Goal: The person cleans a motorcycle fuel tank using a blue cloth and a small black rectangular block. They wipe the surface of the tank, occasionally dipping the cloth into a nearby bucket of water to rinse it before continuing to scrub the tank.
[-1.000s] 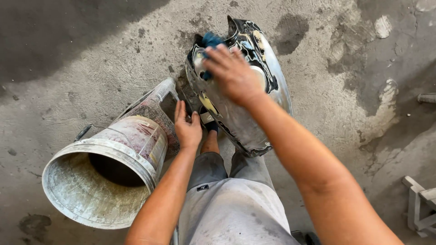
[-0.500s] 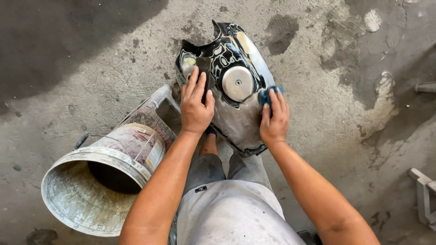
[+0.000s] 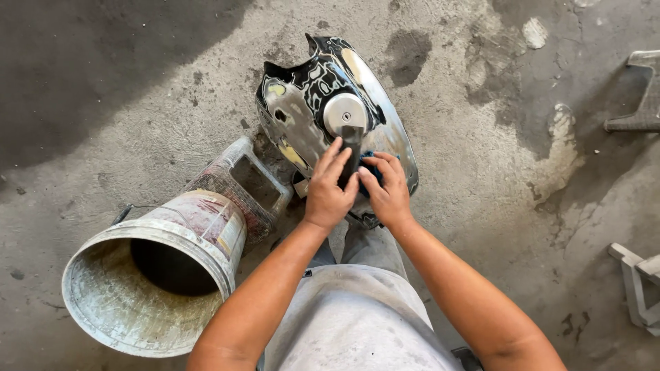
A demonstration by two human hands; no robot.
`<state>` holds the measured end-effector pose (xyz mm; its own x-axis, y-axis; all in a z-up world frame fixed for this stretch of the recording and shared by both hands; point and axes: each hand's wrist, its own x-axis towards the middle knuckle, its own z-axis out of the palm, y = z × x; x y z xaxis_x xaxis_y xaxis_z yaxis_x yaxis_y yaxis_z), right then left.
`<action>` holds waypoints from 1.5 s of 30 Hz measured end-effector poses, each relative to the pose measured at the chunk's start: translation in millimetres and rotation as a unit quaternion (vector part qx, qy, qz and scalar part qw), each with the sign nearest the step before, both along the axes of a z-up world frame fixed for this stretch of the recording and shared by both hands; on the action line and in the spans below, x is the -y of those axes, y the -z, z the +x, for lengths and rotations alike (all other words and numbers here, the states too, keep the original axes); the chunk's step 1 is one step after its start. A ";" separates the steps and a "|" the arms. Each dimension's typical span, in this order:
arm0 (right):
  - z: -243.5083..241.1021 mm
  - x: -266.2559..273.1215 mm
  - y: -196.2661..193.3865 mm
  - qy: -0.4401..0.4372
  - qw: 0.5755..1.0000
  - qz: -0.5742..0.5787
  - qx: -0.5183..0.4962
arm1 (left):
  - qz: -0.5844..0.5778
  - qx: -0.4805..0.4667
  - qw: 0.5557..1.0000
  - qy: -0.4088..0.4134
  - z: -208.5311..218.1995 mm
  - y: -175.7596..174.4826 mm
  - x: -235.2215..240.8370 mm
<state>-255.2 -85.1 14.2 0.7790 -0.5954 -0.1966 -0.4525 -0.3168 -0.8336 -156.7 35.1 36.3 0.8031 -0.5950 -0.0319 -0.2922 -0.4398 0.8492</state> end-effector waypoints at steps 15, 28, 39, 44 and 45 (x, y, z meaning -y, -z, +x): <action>-13.0 59.6 18.7 0.136 0.807 0.575 -0.017 | 0.121 0.029 0.992 -0.027 -68.1 -11.7 23.8; 10.8 137.0 74.4 -0.056 0.923 0.381 -0.014 | 0.233 0.151 0.940 -0.199 -105.9 45.5 39.1; -29.2 94.6 68.4 -0.130 0.985 -0.037 0.106 | 0.293 0.220 0.887 -0.280 -24.7 88.8 59.3; -28.0 84.4 62.5 -0.141 0.982 -0.080 0.094 | 0.301 0.199 0.886 -0.290 -20.3 79.2 66.5; -22.2 83.6 65.7 -0.144 0.979 -0.100 0.098 | 0.306 0.192 0.884 -0.297 -21.0 79.7 66.9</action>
<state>-277.4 -168.7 -51.5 0.9316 -0.3561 0.0727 -0.1569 -0.5744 -0.8034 -177.7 -31.7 -43.4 0.9896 -0.0311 0.1408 -0.0708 -0.9554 0.2866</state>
